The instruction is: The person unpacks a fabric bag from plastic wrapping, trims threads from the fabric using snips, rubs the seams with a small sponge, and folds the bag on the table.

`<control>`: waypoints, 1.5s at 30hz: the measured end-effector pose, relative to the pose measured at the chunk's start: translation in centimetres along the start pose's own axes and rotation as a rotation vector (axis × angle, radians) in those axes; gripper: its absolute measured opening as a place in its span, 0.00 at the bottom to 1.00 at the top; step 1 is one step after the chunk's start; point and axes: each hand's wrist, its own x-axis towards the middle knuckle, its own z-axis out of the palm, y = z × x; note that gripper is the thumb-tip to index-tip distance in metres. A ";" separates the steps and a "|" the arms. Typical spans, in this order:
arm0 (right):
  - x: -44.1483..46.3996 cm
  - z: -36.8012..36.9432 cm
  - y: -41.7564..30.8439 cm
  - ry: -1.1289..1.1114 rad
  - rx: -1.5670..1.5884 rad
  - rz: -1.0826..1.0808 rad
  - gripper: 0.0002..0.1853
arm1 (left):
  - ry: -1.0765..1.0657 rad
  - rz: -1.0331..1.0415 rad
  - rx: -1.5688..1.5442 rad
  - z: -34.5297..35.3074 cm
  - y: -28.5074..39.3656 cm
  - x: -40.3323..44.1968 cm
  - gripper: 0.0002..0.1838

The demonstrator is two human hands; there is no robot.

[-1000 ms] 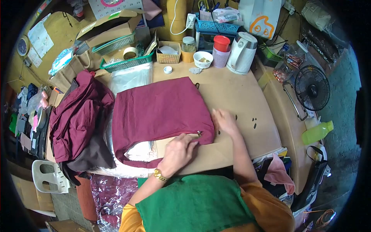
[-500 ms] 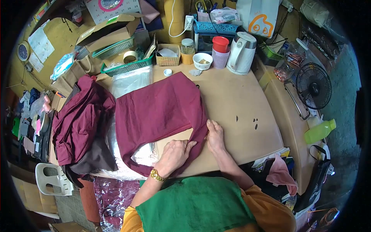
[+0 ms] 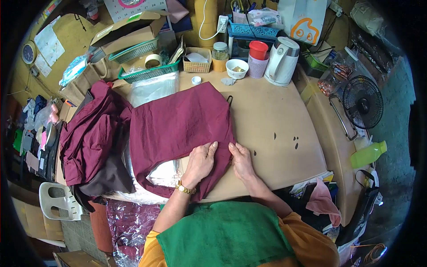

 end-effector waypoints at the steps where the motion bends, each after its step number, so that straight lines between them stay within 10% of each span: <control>1: 0.0 0.0 -0.1 0.000 0.000 0.000 0.17 | 0.000 0.000 0.000 0.0 0.1 0.0 0.25; 15: 0.3 0.8 -1.9 -0.050 0.390 0.146 0.23 | -0.430 -0.011 0.136 -1.8 -1.1 -2.3 0.34; 21: -0.3 0.6 -2.4 -0.291 0.016 0.264 0.27 | -0.136 0.075 0.303 -1.4 -1.8 -2.8 0.34; 30: 0.4 -0.1 -0.8 -0.143 0.241 0.184 0.25 | -0.489 -0.058 0.252 -3.9 -1.0 -4.0 0.24; 45: 0.0 1.0 -1.1 -0.130 0.184 0.122 0.32 | -0.194 -0.024 0.104 -4.4 -1.4 -6.6 0.19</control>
